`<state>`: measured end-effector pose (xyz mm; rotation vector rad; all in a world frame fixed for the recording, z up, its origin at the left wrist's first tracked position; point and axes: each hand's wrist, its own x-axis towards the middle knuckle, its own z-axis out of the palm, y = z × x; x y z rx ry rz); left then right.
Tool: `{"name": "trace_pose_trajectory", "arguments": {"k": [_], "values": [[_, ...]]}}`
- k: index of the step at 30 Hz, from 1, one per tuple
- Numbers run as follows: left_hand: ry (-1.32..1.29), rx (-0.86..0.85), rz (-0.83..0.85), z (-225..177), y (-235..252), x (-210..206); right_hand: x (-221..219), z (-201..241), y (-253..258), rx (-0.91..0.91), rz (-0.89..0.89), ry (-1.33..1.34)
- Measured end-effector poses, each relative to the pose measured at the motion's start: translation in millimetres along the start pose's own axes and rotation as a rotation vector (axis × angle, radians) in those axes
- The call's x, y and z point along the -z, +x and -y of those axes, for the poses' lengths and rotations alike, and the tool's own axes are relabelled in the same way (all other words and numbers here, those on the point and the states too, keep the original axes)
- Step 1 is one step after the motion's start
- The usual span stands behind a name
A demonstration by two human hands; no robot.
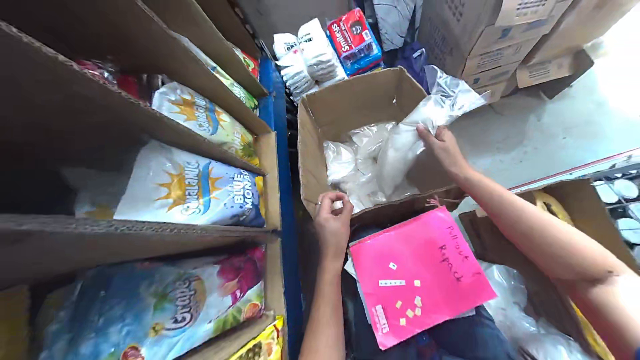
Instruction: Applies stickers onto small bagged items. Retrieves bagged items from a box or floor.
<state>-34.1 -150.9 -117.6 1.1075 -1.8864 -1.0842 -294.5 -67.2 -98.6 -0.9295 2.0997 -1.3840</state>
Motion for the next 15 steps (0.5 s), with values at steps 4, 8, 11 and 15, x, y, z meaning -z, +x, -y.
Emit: {"name": "trace_pose_trajectory", "arguments": {"k": [4,8,11,15], "values": [[-0.048,-0.085,0.055,-22.5,3.0,-10.6,-2.3,-15.4,-51.7,-0.039,-0.120,0.197],[-0.036,-0.235,0.173,-39.5,5.4,-33.3,-11.3,-41.0,-99.0,0.189,-0.214,0.317],[0.050,-0.438,0.227,-48.4,5.0,-53.3,-15.0,-49.5,-127.3,0.291,-0.264,0.349],[0.149,-0.684,0.266,-53.8,8.3,-80.3,-12.6,-56.4,-145.2,0.400,-0.316,0.279]]}}
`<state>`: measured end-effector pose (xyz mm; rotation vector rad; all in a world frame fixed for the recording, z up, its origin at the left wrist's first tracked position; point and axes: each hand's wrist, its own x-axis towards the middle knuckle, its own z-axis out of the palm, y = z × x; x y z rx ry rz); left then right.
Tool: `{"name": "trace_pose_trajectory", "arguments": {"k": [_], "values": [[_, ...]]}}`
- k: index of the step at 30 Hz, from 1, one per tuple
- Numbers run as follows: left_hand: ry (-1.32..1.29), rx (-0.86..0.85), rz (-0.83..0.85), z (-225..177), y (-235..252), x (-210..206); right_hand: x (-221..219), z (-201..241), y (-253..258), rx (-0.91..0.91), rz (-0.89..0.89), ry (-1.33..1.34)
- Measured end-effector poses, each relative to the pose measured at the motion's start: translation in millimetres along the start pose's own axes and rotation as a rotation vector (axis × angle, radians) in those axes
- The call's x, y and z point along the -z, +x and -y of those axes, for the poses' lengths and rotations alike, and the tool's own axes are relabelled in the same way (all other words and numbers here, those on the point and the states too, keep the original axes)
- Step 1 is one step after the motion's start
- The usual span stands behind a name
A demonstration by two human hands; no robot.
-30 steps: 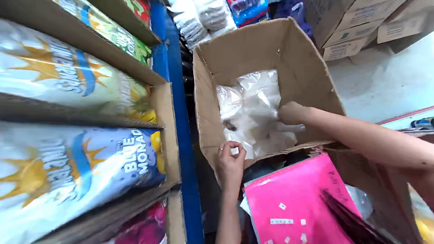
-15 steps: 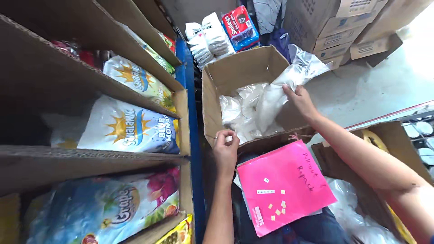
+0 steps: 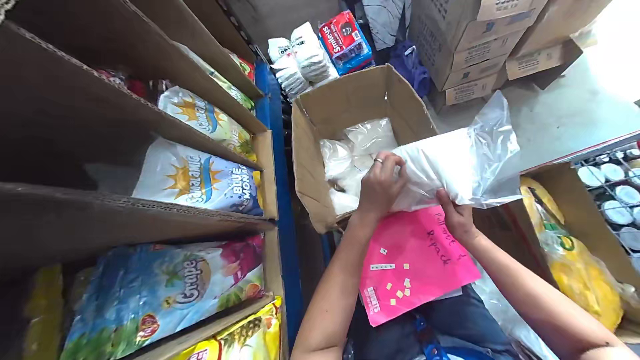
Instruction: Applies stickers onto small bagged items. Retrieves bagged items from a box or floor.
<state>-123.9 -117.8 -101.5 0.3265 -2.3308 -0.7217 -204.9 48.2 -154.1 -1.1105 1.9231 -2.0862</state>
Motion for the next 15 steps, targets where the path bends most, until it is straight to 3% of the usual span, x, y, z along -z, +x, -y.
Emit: {"name": "trace_pose_trajectory", "arguments": {"k": [8,15], "values": [[0.189,-0.201,0.012,-1.7,7.3,-21.6,6.6,-4.6,-7.5,0.089,0.020,-0.067],[0.045,-0.142,0.147,-3.9,0.3,-11.2,9.5,-8.3,-10.9,0.082,0.016,-0.026]]}}
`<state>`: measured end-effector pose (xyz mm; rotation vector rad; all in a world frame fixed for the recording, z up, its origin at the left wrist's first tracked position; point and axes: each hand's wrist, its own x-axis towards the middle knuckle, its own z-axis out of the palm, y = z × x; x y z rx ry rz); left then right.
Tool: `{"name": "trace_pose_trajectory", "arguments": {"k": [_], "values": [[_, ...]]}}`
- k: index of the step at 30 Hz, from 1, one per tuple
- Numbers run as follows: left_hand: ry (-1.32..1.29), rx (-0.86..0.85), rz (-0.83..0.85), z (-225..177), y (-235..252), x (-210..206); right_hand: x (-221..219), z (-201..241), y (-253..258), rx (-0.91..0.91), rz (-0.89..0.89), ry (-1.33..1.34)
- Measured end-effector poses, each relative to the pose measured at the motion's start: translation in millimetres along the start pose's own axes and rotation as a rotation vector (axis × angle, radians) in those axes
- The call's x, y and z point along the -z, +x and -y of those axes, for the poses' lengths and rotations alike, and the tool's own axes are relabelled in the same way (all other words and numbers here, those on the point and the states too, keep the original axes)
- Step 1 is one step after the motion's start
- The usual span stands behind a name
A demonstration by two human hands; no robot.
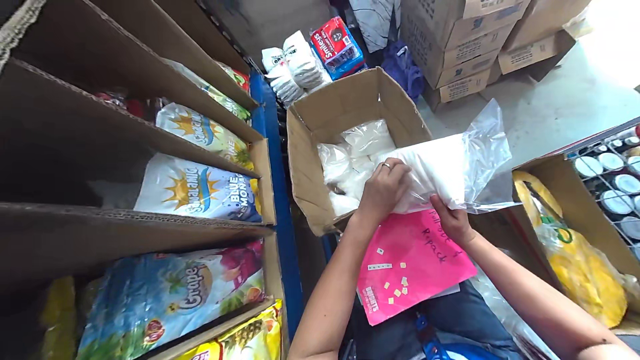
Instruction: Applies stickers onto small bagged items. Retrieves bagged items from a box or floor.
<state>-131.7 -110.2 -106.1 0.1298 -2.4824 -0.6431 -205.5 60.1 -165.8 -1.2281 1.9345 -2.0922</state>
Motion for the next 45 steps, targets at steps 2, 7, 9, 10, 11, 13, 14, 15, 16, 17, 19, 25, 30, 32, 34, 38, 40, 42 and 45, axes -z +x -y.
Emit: {"name": "trace_pose_trajectory", "arguments": {"k": [2,7,9,10,11,13,14,15,16,17,19,25,30,32,34,38,40,42,45], "values": [[-0.016,0.041,-0.008,-1.9,-1.2,-0.2,0.0,2.0,-0.6,-0.018,0.005,0.015],[0.021,0.058,0.012,-4.3,0.3,-4.7,0.5,0.3,-1.2,0.019,0.012,0.017],[0.023,0.069,0.021,-4.6,0.8,-4.9,0.5,0.1,-1.2,0.027,0.011,0.025],[0.020,0.068,0.023,-5.0,0.3,-5.1,0.5,-0.1,-1.7,0.027,0.010,0.027],[0.019,0.065,0.023,-6.1,-0.5,-5.1,0.5,-0.7,-2.4,0.027,0.007,0.032],[0.013,0.063,0.027,-8.8,-3.7,-4.9,0.0,-1.5,-3.3,0.026,-0.007,0.031],[0.007,0.062,0.038,-10.0,-5.8,-5.0,-0.1,-1.2,-3.5,0.023,-0.011,0.025],[0.006,0.062,0.049,-11.4,-7.6,-5.4,0.0,-0.6,-3.5,0.018,-0.013,0.021],[0.007,0.063,0.054,-12.6,-9.1,-5.8,0.2,-0.1,-3.9,0.010,-0.014,0.024],[0.007,0.066,0.051,-13.5,-10.1,-6.0,0.4,0.2,-4.5,0.004,-0.014,0.025],[0.011,0.067,0.040,-14.0,-10.5,-7.2,0.8,-0.5,-5.8,0.008,-0.019,0.025],[-0.015,0.080,0.023,-15.6,-9.4,-3.8,-3.0,4.0,-2.2,-0.061,-0.100,0.060],[-0.049,0.264,-0.041,-20.3,-24.6,24.7,-4.3,13.8,23.7,-0.181,-0.338,0.262],[-0.057,0.306,-0.060,-20.5,-35.2,36.8,7.7,24.7,32.0,-0.185,-0.411,0.313],[-0.068,0.328,-0.052,-19.2,-46.9,46.4,31.0,40.7,36.1,-0.199,-0.433,0.374],[-0.109,0.360,-0.052,-11.6,-68.4,51.0,96.6,90.0,41.1,-0.251,-0.409,0.370],[-0.124,0.373,-0.034,-12.2,-73.9,50.6,129.1,107.8,35.1,-0.256,-0.363,0.300],[-0.154,0.367,-0.015,-13.5,-76.5,49.3,156.0,125.1,22.2,-0.287,-0.266,0.249],[-0.226,0.369,0.032,-15.5,-79.8,44.4,196.1,131.9,-20.7,-0.352,-0.001,0.091]]}}
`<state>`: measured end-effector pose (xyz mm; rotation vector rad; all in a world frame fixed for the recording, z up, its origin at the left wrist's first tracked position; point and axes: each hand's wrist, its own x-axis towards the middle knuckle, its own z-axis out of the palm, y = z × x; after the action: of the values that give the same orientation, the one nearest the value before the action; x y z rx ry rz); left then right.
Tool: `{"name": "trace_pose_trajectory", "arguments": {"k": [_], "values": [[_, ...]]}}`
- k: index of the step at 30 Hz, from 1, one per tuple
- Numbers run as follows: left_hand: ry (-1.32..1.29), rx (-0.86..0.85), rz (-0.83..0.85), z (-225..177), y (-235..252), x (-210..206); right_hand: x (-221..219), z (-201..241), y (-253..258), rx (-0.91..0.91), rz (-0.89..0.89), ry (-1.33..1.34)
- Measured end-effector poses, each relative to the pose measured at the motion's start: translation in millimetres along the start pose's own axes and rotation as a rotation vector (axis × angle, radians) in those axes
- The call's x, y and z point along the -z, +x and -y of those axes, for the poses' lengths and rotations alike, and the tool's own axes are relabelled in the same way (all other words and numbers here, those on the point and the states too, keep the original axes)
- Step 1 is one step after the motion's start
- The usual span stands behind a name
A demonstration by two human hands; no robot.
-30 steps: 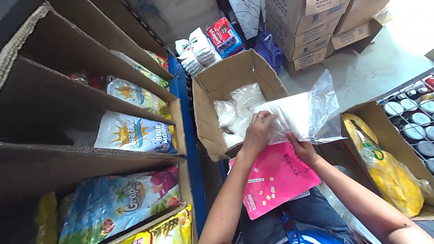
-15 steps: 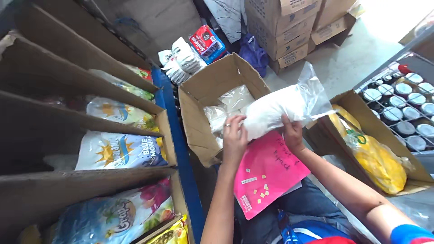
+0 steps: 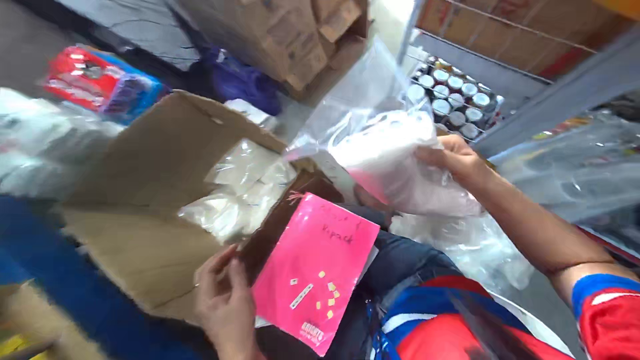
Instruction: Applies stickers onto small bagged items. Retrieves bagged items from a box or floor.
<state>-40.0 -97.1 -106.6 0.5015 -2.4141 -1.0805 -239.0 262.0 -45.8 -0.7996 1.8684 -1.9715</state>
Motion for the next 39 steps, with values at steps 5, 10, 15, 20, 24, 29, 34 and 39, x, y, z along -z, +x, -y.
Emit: {"name": "trace_pose_trajectory", "arguments": {"k": [5,10,15,20,24,29,34,39], "values": [[-0.043,-0.009,0.129,5.1,0.3,-15.8,56.8,-10.3,-91.5,-0.346,0.176,-0.233],[-0.042,0.001,0.225,6.0,3.6,-32.0,93.8,3.7,-155.7,-0.874,0.303,-0.467],[-0.045,-0.018,0.214,11.8,2.6,-34.4,149.3,-46.4,-211.2,-1.475,0.223,-0.695],[-0.015,0.003,0.183,23.9,-5.4,-22.3,162.7,-95.7,-245.5,-1.629,0.022,-0.806],[0.071,0.049,0.155,12.2,-12.7,-12.7,157.9,-102.9,-247.9,-1.685,-0.004,-0.897],[0.099,0.120,0.051,5.9,-28.4,-2.4,156.2,-125.7,-251.6,-1.767,-0.009,-1.012],[0.120,0.175,0.037,0.8,-54.3,6.1,135.7,-105.8,-216.1,-1.693,0.461,-1.214],[0.190,0.231,0.082,-12.4,-78.0,8.1,31.4,-58.0,-88.2,-1.100,0.666,-1.026]]}}
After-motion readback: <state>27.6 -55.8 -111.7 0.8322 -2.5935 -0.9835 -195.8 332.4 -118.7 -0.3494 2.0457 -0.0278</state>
